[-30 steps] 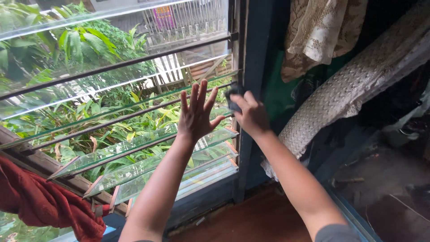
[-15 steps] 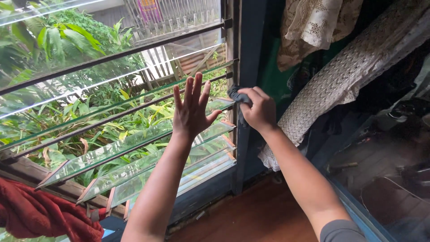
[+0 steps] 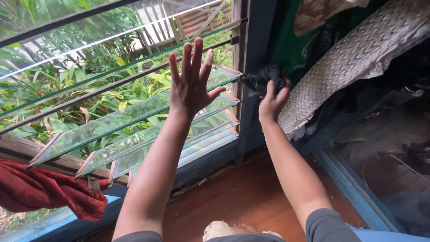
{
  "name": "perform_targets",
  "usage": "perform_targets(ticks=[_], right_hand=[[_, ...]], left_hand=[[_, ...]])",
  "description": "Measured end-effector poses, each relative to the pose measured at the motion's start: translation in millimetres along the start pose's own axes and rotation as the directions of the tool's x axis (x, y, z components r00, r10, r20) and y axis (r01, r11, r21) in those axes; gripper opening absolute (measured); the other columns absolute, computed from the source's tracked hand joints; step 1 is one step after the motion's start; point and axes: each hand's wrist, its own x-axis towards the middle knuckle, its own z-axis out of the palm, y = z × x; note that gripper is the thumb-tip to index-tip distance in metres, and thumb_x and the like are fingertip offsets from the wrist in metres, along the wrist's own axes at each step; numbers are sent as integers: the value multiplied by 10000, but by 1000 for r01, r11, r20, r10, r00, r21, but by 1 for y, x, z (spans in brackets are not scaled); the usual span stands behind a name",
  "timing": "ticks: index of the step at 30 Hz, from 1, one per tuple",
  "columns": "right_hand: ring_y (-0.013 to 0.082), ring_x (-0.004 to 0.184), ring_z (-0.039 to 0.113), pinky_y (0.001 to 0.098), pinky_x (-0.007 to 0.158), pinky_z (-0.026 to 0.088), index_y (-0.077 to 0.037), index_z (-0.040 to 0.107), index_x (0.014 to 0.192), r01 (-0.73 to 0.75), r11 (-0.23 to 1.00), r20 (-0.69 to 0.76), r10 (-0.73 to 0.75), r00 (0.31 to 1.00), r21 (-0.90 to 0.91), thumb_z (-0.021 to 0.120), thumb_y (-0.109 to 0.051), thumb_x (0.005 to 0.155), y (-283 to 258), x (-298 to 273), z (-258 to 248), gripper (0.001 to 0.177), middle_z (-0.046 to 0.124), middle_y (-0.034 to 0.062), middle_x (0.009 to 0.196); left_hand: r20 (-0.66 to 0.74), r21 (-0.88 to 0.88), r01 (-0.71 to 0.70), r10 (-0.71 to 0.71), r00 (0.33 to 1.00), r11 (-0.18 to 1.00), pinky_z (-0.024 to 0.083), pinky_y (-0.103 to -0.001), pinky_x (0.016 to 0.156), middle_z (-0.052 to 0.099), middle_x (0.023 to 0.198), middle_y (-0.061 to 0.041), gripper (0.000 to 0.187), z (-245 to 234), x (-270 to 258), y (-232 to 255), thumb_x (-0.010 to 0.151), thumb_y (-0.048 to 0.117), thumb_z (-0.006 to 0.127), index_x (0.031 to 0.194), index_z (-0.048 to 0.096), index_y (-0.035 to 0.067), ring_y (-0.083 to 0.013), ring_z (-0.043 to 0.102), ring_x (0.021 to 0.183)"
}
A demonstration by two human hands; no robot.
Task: The person wipes a window pane and the window frame using a dark cloth. They move between sections of the window, wiping the glass and the frame edges.
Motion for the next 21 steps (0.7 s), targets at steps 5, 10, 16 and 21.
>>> perform_targets(ticks=[5,10,16,21], right_hand=[[442,1077,639,462,960,501,23,577,1274,622,726,314,-541,780,-295,544,-21,879,0,-21,4,398,656,237,1174],[312,797,617,380,641,521,-65,609,1160,288,944,247,-244,938,-162,579,-27,858,19,-13,-16,305,659,164,1009],[201,611,621,292,424,465,-91,653,959,-290,844,-265,437,860,451,631,-119,779,-64,12,-19,183,720,127,880],[206,1062,689,349,878,592,-142,595,1310,133,991,-337,-125,933,0,849,-293,977,-113,-10,-14,446,658,105,1205]], left_hand=[[26,11,14,-14,1000,1000,-40,-632,1305,7,1749,-200,1203,-1,-1,1,877,1085,587,1663,389,196,-396,-70,1617],[5,35,-10,10,1000,999,-67,-614,1320,20,1753,-197,1152,-3,-1,1,901,1083,556,1624,420,196,-394,-39,1626],[-42,69,-95,98,994,993,-21,-593,1330,82,1739,-205,999,-7,1,1,971,999,569,1551,457,193,-385,68,1620],[-209,-171,-159,122,970,972,273,-554,1257,468,1558,-198,604,10,5,7,922,658,719,1131,604,103,-335,392,1500]])
